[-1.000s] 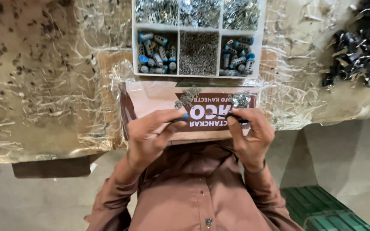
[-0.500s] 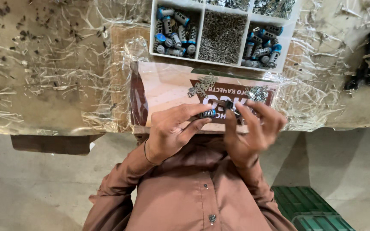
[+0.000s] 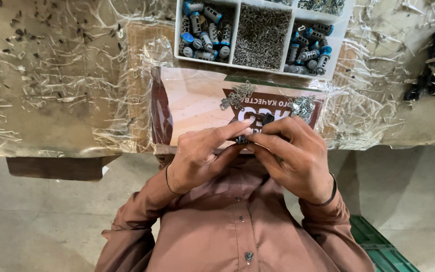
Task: The person sits at a workbench assembling small cylindrical connector bodies. They pick small metal contact pieces from a compartment tray, insert each piece into a plastic housing by hand, press it into place, and set the finished unit aside, repeating the cycle.
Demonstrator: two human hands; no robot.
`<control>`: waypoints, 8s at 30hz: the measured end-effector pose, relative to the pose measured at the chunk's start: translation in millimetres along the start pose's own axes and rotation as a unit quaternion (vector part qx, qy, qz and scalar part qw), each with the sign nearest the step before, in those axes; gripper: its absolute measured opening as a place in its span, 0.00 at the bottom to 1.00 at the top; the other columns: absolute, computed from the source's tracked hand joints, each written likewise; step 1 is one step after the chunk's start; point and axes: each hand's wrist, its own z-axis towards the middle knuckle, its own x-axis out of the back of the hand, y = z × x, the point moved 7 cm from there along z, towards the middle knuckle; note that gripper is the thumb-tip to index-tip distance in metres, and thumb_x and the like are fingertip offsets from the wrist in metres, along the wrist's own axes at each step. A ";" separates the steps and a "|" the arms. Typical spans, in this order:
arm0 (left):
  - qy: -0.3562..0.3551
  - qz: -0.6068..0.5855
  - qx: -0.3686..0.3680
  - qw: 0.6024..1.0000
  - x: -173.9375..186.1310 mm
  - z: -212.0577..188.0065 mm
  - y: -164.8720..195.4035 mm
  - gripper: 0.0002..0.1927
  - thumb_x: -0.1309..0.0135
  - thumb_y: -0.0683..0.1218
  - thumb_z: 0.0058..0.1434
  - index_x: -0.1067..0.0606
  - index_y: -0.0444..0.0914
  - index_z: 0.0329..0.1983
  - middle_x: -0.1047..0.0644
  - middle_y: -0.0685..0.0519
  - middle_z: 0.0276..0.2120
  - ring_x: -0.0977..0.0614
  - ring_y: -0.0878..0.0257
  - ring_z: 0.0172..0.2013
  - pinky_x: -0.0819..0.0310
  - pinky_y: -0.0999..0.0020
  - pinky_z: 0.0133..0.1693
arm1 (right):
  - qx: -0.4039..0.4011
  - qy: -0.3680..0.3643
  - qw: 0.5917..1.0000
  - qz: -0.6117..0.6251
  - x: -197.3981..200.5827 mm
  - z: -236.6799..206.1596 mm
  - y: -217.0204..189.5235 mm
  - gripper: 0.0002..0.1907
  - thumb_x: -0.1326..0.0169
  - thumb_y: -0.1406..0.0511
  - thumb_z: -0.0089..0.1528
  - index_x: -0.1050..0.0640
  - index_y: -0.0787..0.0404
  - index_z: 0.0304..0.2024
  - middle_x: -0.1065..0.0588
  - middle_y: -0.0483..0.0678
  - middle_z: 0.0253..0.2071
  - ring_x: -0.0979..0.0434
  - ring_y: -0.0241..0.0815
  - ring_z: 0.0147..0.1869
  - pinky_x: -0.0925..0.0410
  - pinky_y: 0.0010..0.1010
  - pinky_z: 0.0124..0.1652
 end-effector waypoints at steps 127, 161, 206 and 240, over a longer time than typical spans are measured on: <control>0.138 -0.118 -0.030 0.983 41.6 7.2 -24.1 0.11 0.38 0.36 0.68 0.20 0.42 0.51 0.16 0.51 0.45 0.11 0.60 0.43 0.13 0.70 0.42 | -0.165 0.270 0.900 0.300 -0.3 -52.5 85.0 0.06 0.38 0.68 0.66 0.17 0.63 0.45 0.21 0.46 0.35 0.25 0.34 0.34 0.32 0.18 0.31; -0.020 0.031 -0.089 0.995 1.6 8.8 -5.0 0.29 0.39 0.35 0.67 0.33 0.39 0.69 0.18 0.49 0.43 0.14 0.54 0.43 0.18 0.63 0.44 | 0.035 0.032 0.993 -0.110 -5.3 -0.5 -7.3 0.15 0.30 0.73 0.52 0.15 0.57 0.42 0.24 0.43 0.41 0.32 0.39 0.35 0.36 0.30 0.36; 0.056 0.095 -0.056 0.992 28.9 -0.1 -16.3 0.27 0.37 0.40 0.69 0.32 0.38 0.68 0.18 0.51 0.52 0.12 0.55 0.50 0.17 0.68 0.45 | -0.016 0.086 0.984 -0.155 -62.8 -28.4 17.6 0.13 0.31 0.70 0.58 0.16 0.58 0.45 0.25 0.47 0.42 0.29 0.47 0.46 0.37 0.36 0.51; 0.061 0.070 -0.058 0.994 33.9 -4.2 -11.6 0.25 0.35 0.38 0.66 0.29 0.36 0.64 0.18 0.49 0.51 0.12 0.57 0.46 0.18 0.68 0.44 | -0.094 0.110 0.974 -0.172 -41.7 -59.0 41.1 0.09 0.29 0.66 0.60 0.14 0.57 0.43 0.27 0.45 0.38 0.33 0.41 0.42 0.37 0.34 0.42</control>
